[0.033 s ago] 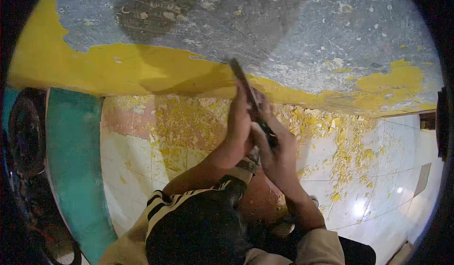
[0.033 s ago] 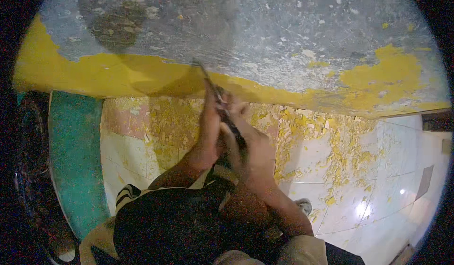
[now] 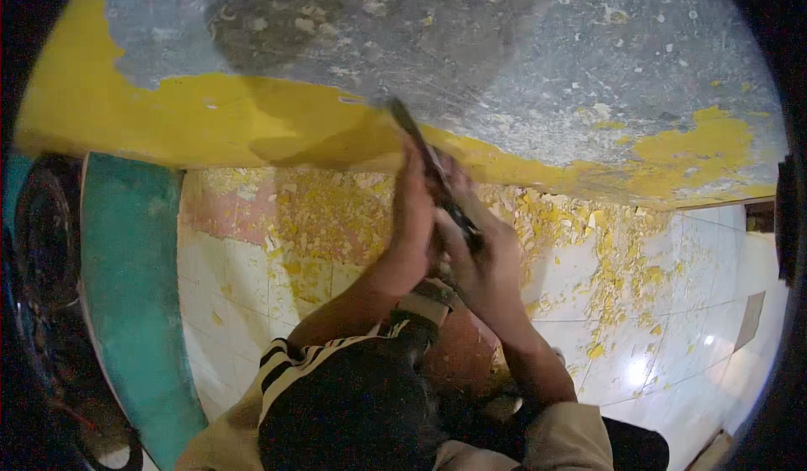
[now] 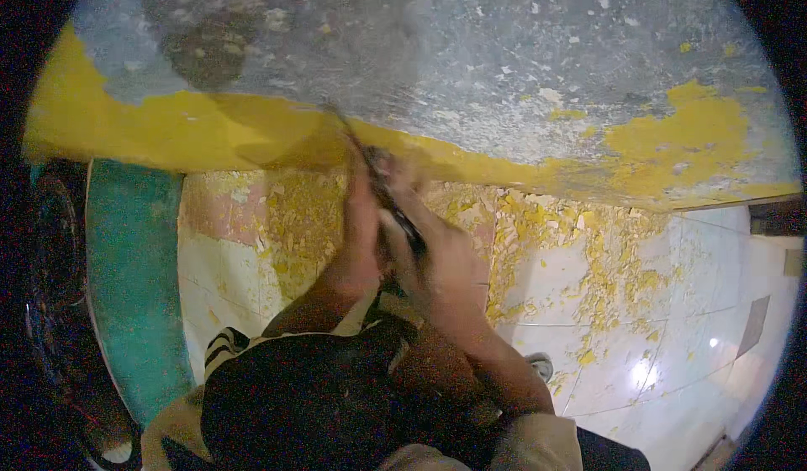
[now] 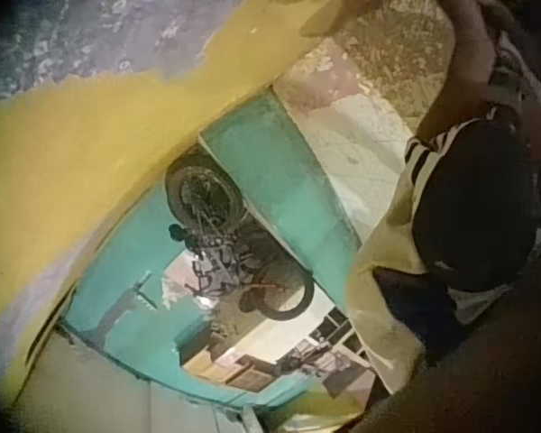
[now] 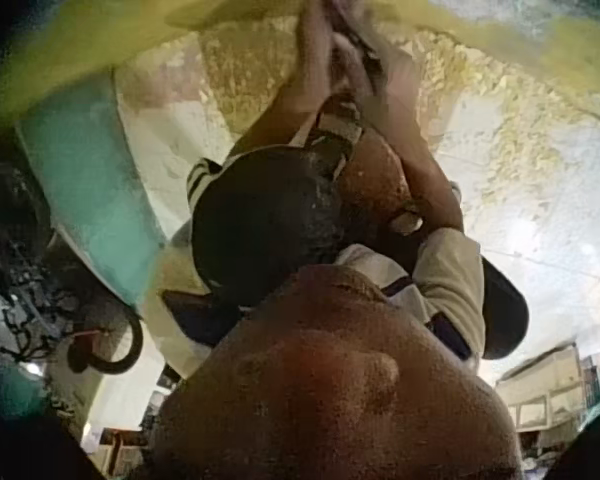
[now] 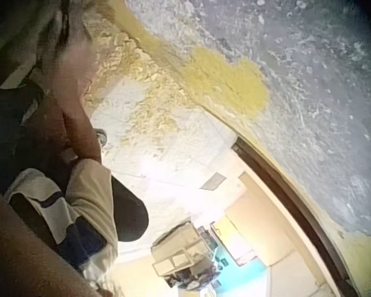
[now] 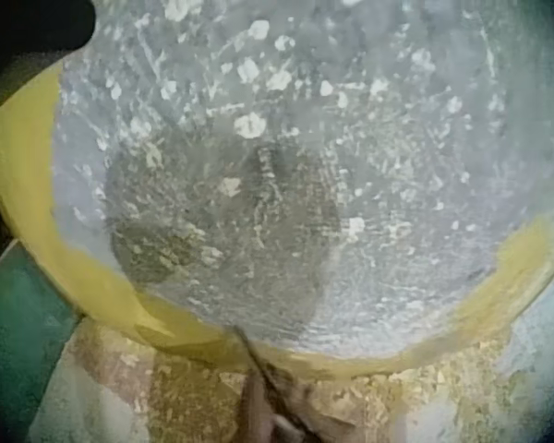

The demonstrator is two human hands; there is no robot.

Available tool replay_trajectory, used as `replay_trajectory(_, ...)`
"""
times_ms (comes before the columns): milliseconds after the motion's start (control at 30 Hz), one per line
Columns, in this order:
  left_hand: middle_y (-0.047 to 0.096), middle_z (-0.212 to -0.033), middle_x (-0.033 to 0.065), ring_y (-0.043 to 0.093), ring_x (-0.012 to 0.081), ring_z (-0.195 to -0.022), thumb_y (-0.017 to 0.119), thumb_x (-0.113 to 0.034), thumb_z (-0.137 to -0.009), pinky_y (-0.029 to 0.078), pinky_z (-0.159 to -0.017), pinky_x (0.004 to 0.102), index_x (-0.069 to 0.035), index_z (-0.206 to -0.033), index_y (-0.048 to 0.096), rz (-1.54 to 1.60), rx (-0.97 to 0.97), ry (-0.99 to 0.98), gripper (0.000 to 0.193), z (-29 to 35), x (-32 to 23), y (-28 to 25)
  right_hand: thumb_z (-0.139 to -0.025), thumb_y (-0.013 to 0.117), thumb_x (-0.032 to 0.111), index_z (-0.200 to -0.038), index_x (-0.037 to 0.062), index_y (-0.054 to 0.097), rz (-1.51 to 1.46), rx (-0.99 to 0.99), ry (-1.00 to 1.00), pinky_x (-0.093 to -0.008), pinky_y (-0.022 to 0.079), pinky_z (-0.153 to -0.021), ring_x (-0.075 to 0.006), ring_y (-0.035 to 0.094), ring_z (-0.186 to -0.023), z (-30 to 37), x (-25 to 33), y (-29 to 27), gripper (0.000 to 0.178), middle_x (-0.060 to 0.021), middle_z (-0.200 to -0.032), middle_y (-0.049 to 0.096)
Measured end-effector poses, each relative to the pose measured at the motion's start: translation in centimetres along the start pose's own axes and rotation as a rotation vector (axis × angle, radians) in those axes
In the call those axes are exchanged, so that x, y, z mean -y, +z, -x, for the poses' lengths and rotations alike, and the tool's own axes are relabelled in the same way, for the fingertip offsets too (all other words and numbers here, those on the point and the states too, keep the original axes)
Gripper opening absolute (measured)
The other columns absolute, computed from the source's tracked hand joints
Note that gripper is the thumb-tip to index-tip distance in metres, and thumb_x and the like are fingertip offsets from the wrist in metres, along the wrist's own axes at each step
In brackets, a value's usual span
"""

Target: The person scrapes old yellow paint off a concrete wall using a metal putty knife.

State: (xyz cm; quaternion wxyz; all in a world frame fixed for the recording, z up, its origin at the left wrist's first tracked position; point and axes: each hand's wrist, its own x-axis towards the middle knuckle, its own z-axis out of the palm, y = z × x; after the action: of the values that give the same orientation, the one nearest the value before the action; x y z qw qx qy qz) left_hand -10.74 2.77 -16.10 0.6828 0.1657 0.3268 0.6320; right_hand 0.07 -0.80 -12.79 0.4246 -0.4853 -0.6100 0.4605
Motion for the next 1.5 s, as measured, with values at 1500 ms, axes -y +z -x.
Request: replay_trajectory(1500, 0.047, -0.070, -0.0019, 0.050, 0.0135, -0.070, 0.044, -0.050, -0.095, 0.046, -0.071, 0.0330, -0.015, -0.080, 0.048, 0.159, -0.236, 0.239, 0.038, 0.0, -9.2, 0.2, -0.088, 0.060, 0.014, -0.121, 0.0054, 0.055, 0.010, 0.101, -0.138, -0.0417, 0.052, -0.067, -0.0389, 0.065, -0.076, -4.2, 5.7, 6.6, 0.035, -0.0237, -0.091, 0.064)
